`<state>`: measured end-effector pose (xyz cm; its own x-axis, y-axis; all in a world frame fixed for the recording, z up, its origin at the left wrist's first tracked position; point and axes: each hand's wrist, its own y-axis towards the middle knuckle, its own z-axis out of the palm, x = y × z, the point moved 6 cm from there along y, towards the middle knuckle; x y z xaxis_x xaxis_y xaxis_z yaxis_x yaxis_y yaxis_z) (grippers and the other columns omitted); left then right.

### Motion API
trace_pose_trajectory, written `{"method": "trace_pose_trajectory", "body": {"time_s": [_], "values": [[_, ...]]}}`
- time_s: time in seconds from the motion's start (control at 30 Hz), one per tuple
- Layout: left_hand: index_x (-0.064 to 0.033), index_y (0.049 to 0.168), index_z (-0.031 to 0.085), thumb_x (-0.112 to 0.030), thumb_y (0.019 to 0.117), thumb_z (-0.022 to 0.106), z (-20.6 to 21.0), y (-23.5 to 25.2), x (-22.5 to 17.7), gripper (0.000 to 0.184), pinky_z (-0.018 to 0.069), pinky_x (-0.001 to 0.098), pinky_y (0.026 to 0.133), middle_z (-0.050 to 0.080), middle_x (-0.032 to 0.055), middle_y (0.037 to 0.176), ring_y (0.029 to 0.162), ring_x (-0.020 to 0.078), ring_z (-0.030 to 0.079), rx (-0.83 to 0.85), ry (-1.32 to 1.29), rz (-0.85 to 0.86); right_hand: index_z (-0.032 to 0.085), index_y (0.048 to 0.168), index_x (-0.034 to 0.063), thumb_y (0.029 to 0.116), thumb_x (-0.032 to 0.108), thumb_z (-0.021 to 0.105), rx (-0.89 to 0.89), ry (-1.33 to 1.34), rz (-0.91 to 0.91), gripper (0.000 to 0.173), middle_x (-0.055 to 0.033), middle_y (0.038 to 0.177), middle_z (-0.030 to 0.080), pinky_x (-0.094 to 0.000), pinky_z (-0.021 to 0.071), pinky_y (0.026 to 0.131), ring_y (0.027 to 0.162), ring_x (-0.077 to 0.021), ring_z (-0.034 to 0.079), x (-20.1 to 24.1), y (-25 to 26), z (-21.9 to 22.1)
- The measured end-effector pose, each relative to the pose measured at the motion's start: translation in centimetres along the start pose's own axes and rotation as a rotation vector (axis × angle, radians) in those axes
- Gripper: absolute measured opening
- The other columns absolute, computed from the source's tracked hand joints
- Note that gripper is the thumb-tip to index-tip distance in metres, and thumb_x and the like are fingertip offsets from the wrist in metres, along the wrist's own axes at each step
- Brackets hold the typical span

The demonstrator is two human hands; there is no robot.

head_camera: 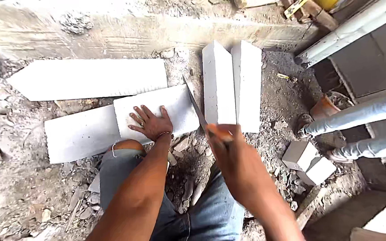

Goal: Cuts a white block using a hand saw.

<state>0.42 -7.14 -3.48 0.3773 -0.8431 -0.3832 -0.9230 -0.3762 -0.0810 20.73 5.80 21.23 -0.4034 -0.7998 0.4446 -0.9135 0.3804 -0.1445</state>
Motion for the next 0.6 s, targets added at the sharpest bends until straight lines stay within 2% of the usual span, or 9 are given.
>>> {"method": "trace_pose_trajectory", "body": {"time_s": [0.07, 0.1, 0.2, 0.3, 0.4, 0.47, 0.5, 0.57, 0.6], "values": [[-0.0179, 0.163, 0.029, -0.078, 0.0955, 0.021, 0.3, -1.4, 1.4, 0.091, -0.0031, 0.0711, 0.121, 0.02, 0.0075, 0.172, 0.16, 0.0339, 0.01, -0.018, -0.028, 0.002, 0.051, 0.14, 0.0163, 0.1065, 0.04, 0.051, -0.056, -0.009, 0.009, 0.041, 0.0049, 0.063, 0.061, -0.0367, 0.0538, 0.043, 0.048, -0.0108, 0.06, -0.7, -5.3, -1.2], [-0.0173, 0.164, 0.028, -0.078, 0.0957, 0.022, 0.2, -1.3, 1.2, 0.092, -0.0029, 0.0714, 0.121, 0.02, 0.0084, 0.172, 0.16, 0.0346, 0.01, -0.027, -0.041, 0.014, 0.053, 0.138, 0.0126, 0.1055, 0.038, 0.053, -0.093, -0.009, 0.001, 0.041, 0.0037, 0.064, 0.063, -0.0369, 0.0555, 0.045, 0.049, -0.0114, 0.062, -1.2, -5.0, -0.8], [-0.0147, 0.163, 0.028, -0.077, 0.0956, 0.023, 0.1, -0.5, 0.9, 0.092, -0.0025, 0.0727, 0.12, 0.019, 0.0111, 0.172, 0.159, 0.0361, 0.01, -0.002, -0.033, 0.047, 0.053, 0.134, 0.0064, 0.1059, 0.037, 0.054, -0.113, 0.023, 0.016, 0.042, -0.0066, 0.071, 0.065, -0.0504, 0.0563, 0.056, 0.059, -0.0257, 0.066, -2.7, 3.2, 4.1], [-0.0165, 0.162, 0.032, -0.076, 0.0959, 0.024, -0.4, 0.3, -0.3, 0.089, -0.0029, 0.0728, 0.119, 0.021, 0.0081, 0.172, 0.159, 0.0352, 0.011, 0.022, -0.015, 0.031, 0.05, 0.139, 0.0162, 0.1085, 0.041, 0.048, -0.071, 0.075, 0.023, 0.039, -0.0061, 0.075, 0.065, -0.0509, 0.0547, 0.059, 0.065, -0.0272, 0.067, -2.2, 6.9, 4.7], [-0.0201, 0.162, 0.034, -0.077, 0.0958, 0.022, -0.3, -0.1, -0.1, 0.088, -0.0027, 0.0717, 0.12, 0.023, 0.0049, 0.171, 0.159, 0.0335, 0.012, 0.0, -0.016, 0.013, 0.046, 0.142, 0.0142, 0.1083, 0.039, 0.048, -0.078, 0.04, -0.015, 0.042, -0.0001, 0.065, 0.058, -0.0424, 0.0525, 0.046, 0.052, -0.0183, 0.059, -2.0, -1.6, 2.4], [-0.0197, 0.162, 0.033, -0.077, 0.0958, 0.021, -0.1, -0.2, 0.5, 0.088, -0.0034, 0.0719, 0.12, 0.021, 0.006, 0.172, 0.16, 0.0335, 0.011, 0.009, -0.026, 0.015, 0.053, 0.139, 0.0076, 0.106, 0.037, 0.055, -0.096, 0.04, 0.005, 0.045, 0.0024, 0.066, 0.064, -0.0365, 0.0543, 0.044, 0.049, -0.012, 0.062, -1.9, -8.2, 0.4], [-0.0191, 0.163, 0.031, -0.076, 0.096, 0.021, -0.1, -0.4, 0.6, 0.088, -0.0034, 0.0719, 0.12, 0.02, 0.0065, 0.172, 0.16, 0.0336, 0.01, 0.016, -0.027, 0.025, 0.054, 0.137, 0.0049, 0.1061, 0.036, 0.056, -0.089, 0.048, 0.024, 0.044, 0.0018, 0.068, 0.066, -0.0355, 0.0554, 0.044, 0.05, -0.0113, 0.063, -2.1, -9.3, -0.2], [-0.0181, 0.163, 0.031, -0.076, 0.0963, 0.021, 0.0, -0.1, 0.5, 0.089, -0.0034, 0.0723, 0.12, 0.021, 0.0075, 0.172, 0.16, 0.0344, 0.01, -0.002, -0.045, 0.038, 0.056, 0.131, 0.0044, 0.1057, 0.038, 0.054, -0.116, 0.016, 0.01, 0.042, 0.0004, 0.067, 0.064, -0.0389, 0.0549, 0.048, 0.054, -0.015, 0.063, -3.0, -5.4, 1.1], [-0.0184, 0.163, 0.031, -0.076, 0.0963, 0.021, 0.1, -0.4, 0.9, 0.089, -0.0033, 0.0723, 0.12, 0.021, 0.0071, 0.172, 0.16, 0.0345, 0.01, -0.009, -0.043, 0.042, 0.055, 0.13, 0.0051, 0.1054, 0.038, 0.053, -0.113, 0.016, 0.025, 0.041, -0.0032, 0.068, 0.064, -0.0452, 0.0558, 0.052, 0.057, -0.021, 0.065, -3.4, -1.6, 2.8]]}}
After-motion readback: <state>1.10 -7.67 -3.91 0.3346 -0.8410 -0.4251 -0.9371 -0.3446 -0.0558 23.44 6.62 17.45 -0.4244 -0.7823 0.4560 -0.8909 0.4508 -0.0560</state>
